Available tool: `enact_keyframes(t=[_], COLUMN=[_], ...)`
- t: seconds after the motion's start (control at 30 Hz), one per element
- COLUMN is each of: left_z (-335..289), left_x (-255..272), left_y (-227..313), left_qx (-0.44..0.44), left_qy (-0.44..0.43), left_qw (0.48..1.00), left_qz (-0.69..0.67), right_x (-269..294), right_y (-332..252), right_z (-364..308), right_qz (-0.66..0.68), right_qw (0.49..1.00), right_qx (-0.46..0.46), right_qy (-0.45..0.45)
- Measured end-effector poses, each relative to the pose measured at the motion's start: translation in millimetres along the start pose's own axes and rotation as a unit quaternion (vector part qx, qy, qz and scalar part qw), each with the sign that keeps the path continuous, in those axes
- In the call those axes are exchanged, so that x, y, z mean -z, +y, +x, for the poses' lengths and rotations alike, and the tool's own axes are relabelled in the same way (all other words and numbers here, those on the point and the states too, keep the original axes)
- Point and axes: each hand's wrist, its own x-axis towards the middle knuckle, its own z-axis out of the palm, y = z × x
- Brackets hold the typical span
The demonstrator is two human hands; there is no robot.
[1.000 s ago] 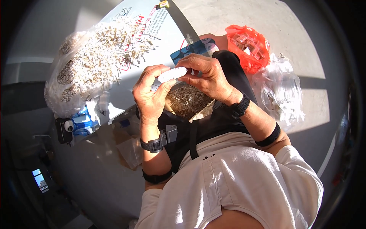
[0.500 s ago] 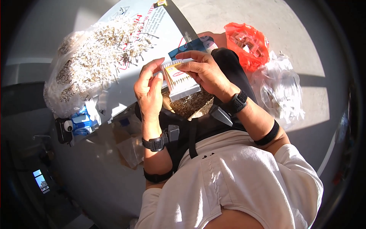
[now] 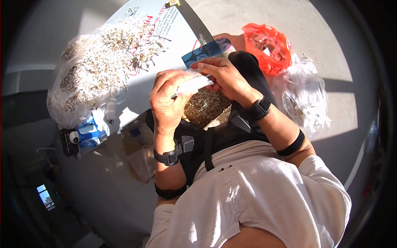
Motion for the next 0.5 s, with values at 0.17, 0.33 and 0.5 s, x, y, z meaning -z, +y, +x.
enact_keyframes(t=[0.17, 0.33, 0.5], left_z=[-1.4, -4.2, -7.9], left_x=[-2.7, -4.7, -12.1], left_y=[0.8, -2.2, -12.7], left_qx=[0.039, 0.095, 0.258], left_qy=[0.016, 0.014, 0.036], left_qw=[0.999, 0.988, 0.919], left_qz=[-0.032, -0.119, -0.298], right_x=[7.0, 5.4, 6.9], right_y=[0.6, 7.6, 9.3], right_z=[-9.7, -7.8, -2.9], right_qz=[-0.166, -0.268, -0.207], right_qw=[0.956, 0.887, 0.943], right_qx=[0.233, 0.370, 0.255], right_qy=[-0.066, -0.064, -0.056])
